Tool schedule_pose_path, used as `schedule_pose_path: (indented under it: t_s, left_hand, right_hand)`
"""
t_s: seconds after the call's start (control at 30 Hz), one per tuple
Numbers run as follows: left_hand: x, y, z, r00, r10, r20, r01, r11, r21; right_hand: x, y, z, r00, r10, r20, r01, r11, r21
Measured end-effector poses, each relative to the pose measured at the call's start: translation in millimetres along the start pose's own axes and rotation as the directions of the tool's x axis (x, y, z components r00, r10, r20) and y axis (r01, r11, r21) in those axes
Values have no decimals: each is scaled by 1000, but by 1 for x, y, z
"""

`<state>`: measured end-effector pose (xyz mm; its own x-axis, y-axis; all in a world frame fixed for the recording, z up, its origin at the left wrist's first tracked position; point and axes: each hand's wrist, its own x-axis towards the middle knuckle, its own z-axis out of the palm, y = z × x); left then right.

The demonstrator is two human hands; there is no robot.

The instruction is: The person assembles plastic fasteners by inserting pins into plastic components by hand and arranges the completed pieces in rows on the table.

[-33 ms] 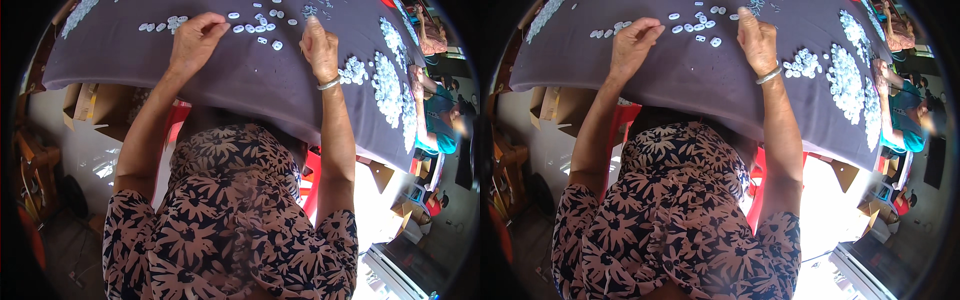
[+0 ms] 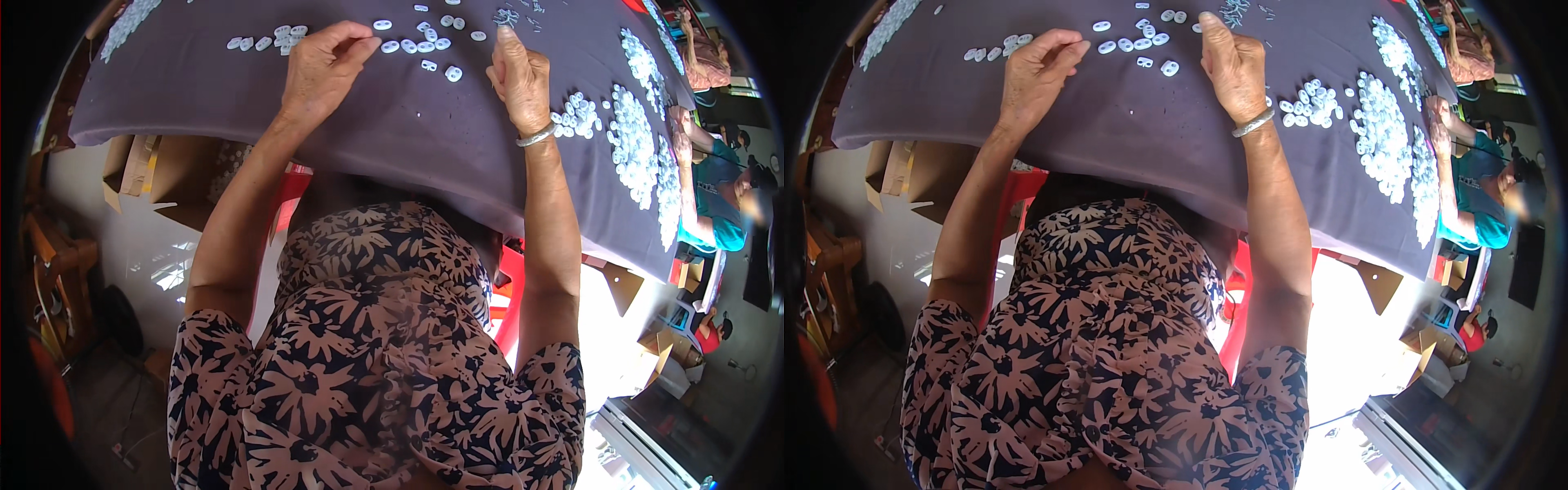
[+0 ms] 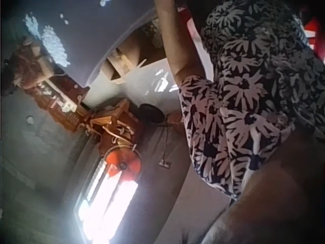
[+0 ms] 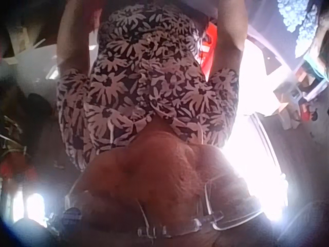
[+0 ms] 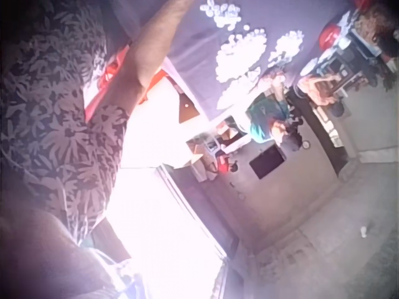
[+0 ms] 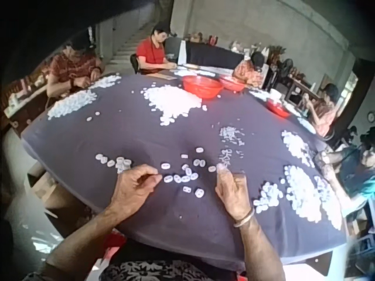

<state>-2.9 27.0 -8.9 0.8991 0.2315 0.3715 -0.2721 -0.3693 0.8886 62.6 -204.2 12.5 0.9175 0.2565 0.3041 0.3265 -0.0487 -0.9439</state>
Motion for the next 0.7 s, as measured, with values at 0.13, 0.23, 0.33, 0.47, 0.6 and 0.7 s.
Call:
schedule_pose_path:
  t_s: [0.13, 0.23, 0.33, 0.47, 0.6, 0.7]
  left_hand:
    - [-7, 27, 6, 970, -189, 151, 210, 968, -134]
    - [-7, 33, 1, 939, -278, 203, 309, 941, -140]
    - [-8, 30, 1, 956, -264, 131, 290, 923, -254]
    - [-6, 21, 1, 967, -234, 100, 252, 940, -228]
    - [-6, 23, 4, 986, -163, 31, 166, 965, -204]
    - [-8, 26, 4, 987, -156, 38, 160, 968, -195]
  right_hand:
    - [-1, 4, 7, 999, -36, 12, 35, 999, 22]
    - [0, -2, 11, 999, -31, 26, 32, 998, -52]
    - [-2, -4, 15, 976, -140, 166, 199, 883, -424]
    - [3, 6, 19, 875, -290, 388, 471, 698, -540]
    - [4, 2, 24, 869, -205, 450, 445, 722, -530]
    - [7, 2, 25, 875, -135, 465, 402, 736, -544]
